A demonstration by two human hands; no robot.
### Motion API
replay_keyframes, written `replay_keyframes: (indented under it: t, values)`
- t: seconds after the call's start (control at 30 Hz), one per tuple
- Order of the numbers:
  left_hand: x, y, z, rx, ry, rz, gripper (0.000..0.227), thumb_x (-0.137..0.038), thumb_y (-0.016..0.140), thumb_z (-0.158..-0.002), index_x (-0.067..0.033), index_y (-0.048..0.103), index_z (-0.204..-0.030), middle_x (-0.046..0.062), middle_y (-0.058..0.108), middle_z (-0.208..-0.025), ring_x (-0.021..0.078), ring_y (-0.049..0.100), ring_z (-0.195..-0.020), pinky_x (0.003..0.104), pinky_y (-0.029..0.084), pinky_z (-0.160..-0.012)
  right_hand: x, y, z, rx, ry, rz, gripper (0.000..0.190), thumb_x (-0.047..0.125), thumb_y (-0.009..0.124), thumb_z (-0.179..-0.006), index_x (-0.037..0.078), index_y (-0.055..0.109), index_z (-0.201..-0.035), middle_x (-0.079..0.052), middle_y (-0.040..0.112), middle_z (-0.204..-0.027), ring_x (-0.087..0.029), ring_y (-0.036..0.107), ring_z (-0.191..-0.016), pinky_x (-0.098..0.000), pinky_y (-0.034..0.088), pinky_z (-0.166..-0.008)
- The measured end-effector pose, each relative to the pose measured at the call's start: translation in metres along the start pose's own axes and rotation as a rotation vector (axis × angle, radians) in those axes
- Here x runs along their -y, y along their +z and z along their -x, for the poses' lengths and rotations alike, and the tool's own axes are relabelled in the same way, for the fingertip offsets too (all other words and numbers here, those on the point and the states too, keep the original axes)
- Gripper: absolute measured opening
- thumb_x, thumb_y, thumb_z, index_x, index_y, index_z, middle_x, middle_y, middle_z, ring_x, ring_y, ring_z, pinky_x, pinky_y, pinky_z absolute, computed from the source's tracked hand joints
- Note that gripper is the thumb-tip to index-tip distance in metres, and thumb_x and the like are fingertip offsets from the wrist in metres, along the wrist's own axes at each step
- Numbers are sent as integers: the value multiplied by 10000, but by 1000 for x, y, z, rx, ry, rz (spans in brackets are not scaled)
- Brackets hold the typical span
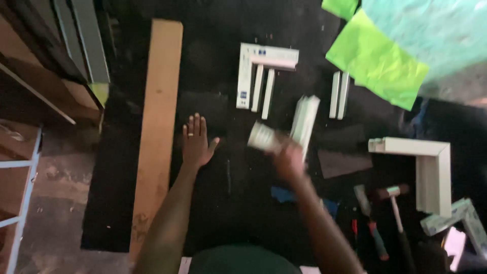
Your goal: Marking and measuring dark panels and frame components on a workbench.
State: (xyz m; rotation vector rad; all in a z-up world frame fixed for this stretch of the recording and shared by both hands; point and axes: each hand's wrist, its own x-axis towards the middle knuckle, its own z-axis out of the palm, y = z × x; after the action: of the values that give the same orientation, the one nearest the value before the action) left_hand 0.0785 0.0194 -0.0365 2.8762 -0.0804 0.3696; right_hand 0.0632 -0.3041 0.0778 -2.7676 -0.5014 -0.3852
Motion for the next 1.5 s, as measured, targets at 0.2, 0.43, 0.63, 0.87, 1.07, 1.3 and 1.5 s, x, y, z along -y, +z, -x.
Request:
replay_keyframes:
  t: [0.2,0.43,0.63,0.87,1.07,1.3,1.5]
  values:
    - [-5,-12,43,-53,-45,406,701,-530,567,-1019,-6,490,-1479,265,450,-1564,441,374,-1485,577,312,-1177,67,18,133,516,-281,134,482,351,686,-894,82,616,-1287,-191,649,-1197,-382,634,-1070,-569,483,-921]
    - [-97,-90,176,464,-416,719,580,-520,662,-886,-91,676,-1276,120,755,-1167,248,748,-1062,407,582,-975,83,-10,193,174,11,-388,442,307,820,-823,89,687,-1185,-110,700,-1231,-330,627,-1159,-493,462,-1043]
    - [-116,-76,241,480,-169,559,693,-533,818,-771,-52,670,-1248,184,662,-1247,347,618,-1171,474,481,-994,69,-3,172,131,514,-198,702,395,890,-778,-51,605,-1238,-287,604,-1227,-458,552,-1136,-555,463,-909]
    - [-108,-53,238,621,-235,657,808,-583,835,-679,-39,651,-1248,158,762,-984,278,749,-856,430,598,-784,55,-5,149,246,487,-338,439,259,859,-769,4,709,-1092,-198,681,-1113,-356,690,-1022,-434,554,-904]
    - [-123,-87,260,639,-218,922,636,-557,780,-834,17,761,-1107,149,772,-875,229,733,-787,386,566,-725,54,-12,118,309,-160,-456,444,232,846,-777,69,730,-1173,-152,724,-1155,-350,669,-1143,-438,539,-987]
    - [-112,-136,245,401,-292,717,513,-439,737,-836,-94,690,-1213,78,756,-961,228,741,-861,391,575,-788,100,-38,125,464,-37,-152,1086,267,986,-604,120,438,-1530,-258,294,-1617,-479,262,-1517,-581,287,-1164]
    - [-62,-88,261,122,-133,421,692,-314,885,-652,22,614,-1193,219,632,-1152,421,596,-1080,525,467,-932,39,7,199,245,191,-201,740,316,907,-772,15,547,-1345,-211,585,-1320,-394,546,-1238,-488,447,-1038]
